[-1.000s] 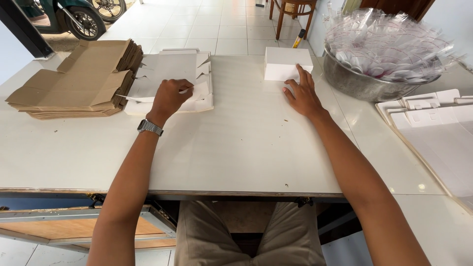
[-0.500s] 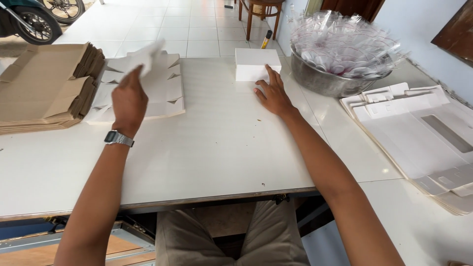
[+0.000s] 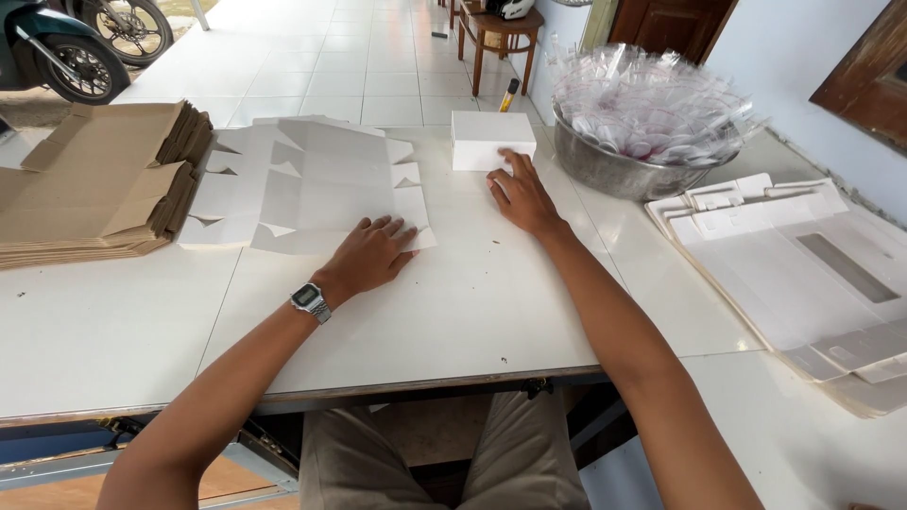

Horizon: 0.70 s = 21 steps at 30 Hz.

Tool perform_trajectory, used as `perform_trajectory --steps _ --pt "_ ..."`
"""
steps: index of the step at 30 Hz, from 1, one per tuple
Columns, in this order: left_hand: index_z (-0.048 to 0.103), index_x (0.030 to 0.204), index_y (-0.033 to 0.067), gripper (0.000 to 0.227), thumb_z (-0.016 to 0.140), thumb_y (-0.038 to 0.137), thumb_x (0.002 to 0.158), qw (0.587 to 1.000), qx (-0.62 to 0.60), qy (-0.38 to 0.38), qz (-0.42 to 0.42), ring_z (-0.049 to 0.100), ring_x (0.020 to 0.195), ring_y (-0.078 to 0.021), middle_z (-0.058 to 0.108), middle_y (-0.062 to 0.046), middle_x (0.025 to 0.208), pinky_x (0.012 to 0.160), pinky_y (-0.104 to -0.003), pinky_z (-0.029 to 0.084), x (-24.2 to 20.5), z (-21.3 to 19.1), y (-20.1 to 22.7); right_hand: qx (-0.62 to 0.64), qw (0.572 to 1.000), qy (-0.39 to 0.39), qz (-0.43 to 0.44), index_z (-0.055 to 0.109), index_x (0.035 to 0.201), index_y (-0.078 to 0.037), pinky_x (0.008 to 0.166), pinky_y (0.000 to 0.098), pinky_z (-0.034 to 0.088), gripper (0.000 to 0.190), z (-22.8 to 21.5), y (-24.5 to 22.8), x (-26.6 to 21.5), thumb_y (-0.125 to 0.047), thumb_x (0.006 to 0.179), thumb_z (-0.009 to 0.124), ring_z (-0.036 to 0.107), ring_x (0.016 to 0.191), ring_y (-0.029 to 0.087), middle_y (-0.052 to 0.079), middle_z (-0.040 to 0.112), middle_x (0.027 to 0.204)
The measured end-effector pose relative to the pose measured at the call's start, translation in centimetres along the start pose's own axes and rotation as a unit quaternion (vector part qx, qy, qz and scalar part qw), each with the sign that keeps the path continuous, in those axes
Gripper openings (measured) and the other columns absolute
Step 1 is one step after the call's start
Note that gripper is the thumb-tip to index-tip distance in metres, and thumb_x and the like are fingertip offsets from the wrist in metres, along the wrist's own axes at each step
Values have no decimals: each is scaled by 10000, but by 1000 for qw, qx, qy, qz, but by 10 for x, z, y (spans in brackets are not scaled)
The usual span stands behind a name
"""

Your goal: The person assembles a white cardboard box by folding its sides and securing the tabs. They then place the finished box on the table and begin folding another flat cardboard sheet.

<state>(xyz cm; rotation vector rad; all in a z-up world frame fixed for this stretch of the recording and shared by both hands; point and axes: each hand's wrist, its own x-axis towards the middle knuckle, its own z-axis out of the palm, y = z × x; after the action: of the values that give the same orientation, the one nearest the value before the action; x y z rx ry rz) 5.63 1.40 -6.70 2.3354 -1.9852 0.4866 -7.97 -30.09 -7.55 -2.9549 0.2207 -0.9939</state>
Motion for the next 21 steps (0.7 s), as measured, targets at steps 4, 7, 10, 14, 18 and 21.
perform_trajectory --steps 4,7,10,14,18,21 --pt "692 1241 53 419 394 306 1090 996 -60 68 -21 694 1100 -360 718 -197 1186 897 -459 541 1 -43 1 128 991 4 -38 691 806 -88 689 380 525 392 -24 -35 12 -313 1098 558 634 703 258 97 637 751" --pt "663 1212 31 461 341 351 1132 939 -231 179 -182 700 964 -312 716 -184 1020 794 -404 555 14 -65 -5 394 911 -110 59 750 808 -84 561 281 516 471 -44 -81 17 -368 1103 518 582 524 133 97 736 722" --pt "553 1375 52 640 241 537 1099 778 -534 227 -241 547 1257 -318 570 -180 1326 1020 -451 450 20 -114 11 590 790 -170 -4 341 1564 -82 757 415 631 759 -47 -118 21 -267 930 715 681 1024 334 286 550 1374" --pt "357 1538 42 702 391 525 1031 714 -656 144 -197 246 1487 -445 304 -256 1562 1173 -591 300 23 -148 43 680 730 -66 8 113 1608 -230 1013 459 578 987 -46 -152 29 -85 921 807 577 1295 309 171 406 1524" --pt "438 1515 115 752 369 659 999 777 -621 67 -81 347 1442 -466 411 -292 1500 1106 -540 422 13 -187 59 735 611 61 288 538 1144 -71 728 388 612 426 -6 -105 39 -3 776 742 702 849 236 57 652 994" --pt "611 1342 139 495 436 519 1076 848 -497 141 -116 526 1311 -385 602 -158 1294 1087 -493 444 31 -133 20 743 552 25 379 583 1229 -56 804 472 624 554 -27 -64 44 -219 762 834 743 940 283 135 717 1077"
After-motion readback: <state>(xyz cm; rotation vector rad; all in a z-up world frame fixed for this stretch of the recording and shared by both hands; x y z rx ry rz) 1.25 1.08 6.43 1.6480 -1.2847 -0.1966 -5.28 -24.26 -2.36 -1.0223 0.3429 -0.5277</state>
